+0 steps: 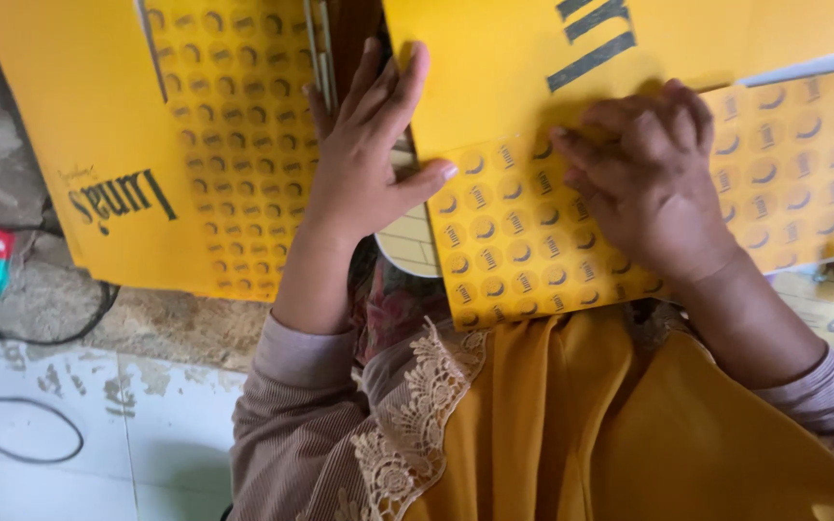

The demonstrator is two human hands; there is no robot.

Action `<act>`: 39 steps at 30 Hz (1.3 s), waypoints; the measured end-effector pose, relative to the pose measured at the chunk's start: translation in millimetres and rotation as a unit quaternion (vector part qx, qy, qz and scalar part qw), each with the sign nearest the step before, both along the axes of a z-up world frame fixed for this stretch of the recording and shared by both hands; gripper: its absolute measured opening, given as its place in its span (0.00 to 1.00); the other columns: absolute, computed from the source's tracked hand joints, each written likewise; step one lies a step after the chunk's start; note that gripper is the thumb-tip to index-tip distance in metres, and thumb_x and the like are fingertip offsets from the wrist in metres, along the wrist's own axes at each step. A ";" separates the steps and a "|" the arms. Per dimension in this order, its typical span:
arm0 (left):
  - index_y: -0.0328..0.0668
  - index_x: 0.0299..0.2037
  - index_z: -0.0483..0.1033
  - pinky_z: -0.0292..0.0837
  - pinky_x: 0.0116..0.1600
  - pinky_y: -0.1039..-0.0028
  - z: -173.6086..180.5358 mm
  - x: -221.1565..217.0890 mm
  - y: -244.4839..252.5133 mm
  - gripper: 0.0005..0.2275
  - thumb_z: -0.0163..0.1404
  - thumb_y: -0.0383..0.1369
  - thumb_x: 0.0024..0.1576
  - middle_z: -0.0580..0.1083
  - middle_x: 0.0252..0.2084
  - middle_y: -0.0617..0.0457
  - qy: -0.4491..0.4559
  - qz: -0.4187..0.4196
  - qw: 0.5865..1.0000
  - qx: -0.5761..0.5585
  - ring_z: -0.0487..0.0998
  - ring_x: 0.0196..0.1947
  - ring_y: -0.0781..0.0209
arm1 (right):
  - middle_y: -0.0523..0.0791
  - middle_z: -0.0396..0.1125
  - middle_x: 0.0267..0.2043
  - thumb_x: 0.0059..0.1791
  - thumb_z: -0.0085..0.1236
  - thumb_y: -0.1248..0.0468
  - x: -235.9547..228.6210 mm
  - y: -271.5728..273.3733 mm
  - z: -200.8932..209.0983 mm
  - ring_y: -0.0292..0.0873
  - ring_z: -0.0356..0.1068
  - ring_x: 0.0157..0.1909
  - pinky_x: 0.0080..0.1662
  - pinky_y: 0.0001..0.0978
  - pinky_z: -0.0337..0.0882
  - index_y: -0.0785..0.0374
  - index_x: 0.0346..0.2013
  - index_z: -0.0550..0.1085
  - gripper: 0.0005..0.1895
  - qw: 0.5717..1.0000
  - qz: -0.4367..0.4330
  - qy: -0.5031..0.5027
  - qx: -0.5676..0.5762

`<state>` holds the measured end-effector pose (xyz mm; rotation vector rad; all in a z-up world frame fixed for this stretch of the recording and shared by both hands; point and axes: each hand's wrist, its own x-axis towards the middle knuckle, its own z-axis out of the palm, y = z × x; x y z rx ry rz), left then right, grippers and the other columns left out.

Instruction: Apply glue to the flaps of cardboard boxes and fold them into shape.

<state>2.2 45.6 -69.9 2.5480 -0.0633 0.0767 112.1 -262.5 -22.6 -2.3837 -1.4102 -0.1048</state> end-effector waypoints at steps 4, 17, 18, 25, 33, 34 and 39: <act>0.63 0.80 0.37 0.33 0.76 0.23 2.7 0.9 -2.7 0.42 0.57 0.58 0.66 0.52 0.83 0.61 -0.006 -0.001 1.000 0.015 0.45 0.84 0.47 | 0.49 0.65 0.66 0.56 0.70 0.68 -10.4 -5.7 2.9 0.58 0.67 0.68 0.74 0.56 0.45 0.57 0.66 0.80 0.22 0.999 -0.005 -0.029 -0.038; 0.56 0.79 0.41 0.33 0.74 0.26 8.4 1.7 -6.3 0.40 0.56 0.53 0.65 0.61 0.79 0.50 -0.024 0.006 1.000 0.009 0.50 0.82 0.47 | 0.48 0.68 0.71 0.59 0.64 0.64 -18.2 -9.0 5.0 0.55 0.66 0.73 0.75 0.56 0.45 0.56 0.66 0.80 0.19 0.996 -0.024 -0.078 -0.041; 0.53 0.79 0.44 0.38 0.74 0.27 6.3 2.8 -6.7 0.39 0.54 0.54 0.66 0.63 0.78 0.49 -0.050 0.004 0.999 0.014 0.51 0.81 0.47 | 0.45 0.67 0.72 0.59 0.64 0.63 -19.3 -10.8 6.8 0.52 0.64 0.73 0.76 0.54 0.45 0.53 0.66 0.80 0.19 0.992 -0.028 -0.107 -0.056; 0.53 0.79 0.44 0.33 0.75 0.29 4.9 2.7 -8.3 0.40 0.56 0.53 0.64 0.59 0.79 0.47 -0.022 0.007 1.000 0.015 0.50 0.81 0.47 | 0.46 0.56 0.77 0.62 0.59 0.65 -22.0 -19.1 4.3 0.51 0.53 0.78 0.75 0.55 0.44 0.57 0.73 0.70 0.23 0.996 -0.023 -0.054 -0.061; 0.57 0.79 0.42 0.30 0.75 0.27 6.5 2.4 -8.4 0.40 0.52 0.55 0.63 0.55 0.81 0.50 0.009 0.019 1.000 0.010 0.48 0.82 0.46 | 0.47 0.59 0.75 0.62 0.54 0.60 -20.2 -21.7 0.7 0.52 0.56 0.77 0.75 0.56 0.45 0.57 0.72 0.70 0.22 0.998 -0.013 -0.032 -0.050; 0.57 0.79 0.42 0.30 0.75 0.27 7.0 2.2 -8.5 0.40 0.52 0.55 0.63 0.55 0.81 0.50 0.010 0.020 1.000 0.011 0.48 0.82 0.46 | 0.47 0.59 0.75 0.62 0.54 0.60 -20.4 -22.2 1.6 0.52 0.56 0.77 0.75 0.56 0.45 0.57 0.72 0.70 0.22 0.998 -0.012 -0.031 -0.049; 0.57 0.79 0.39 0.30 0.75 0.31 10.4 2.6 -8.0 0.40 0.54 0.53 0.64 0.60 0.80 0.46 0.000 0.011 1.000 0.007 0.48 0.82 0.48 | 0.49 0.55 0.77 0.63 0.49 0.53 -19.1 -23.6 1.3 0.53 0.51 0.79 0.76 0.59 0.43 0.58 0.74 0.66 0.25 0.999 0.001 -0.014 -0.053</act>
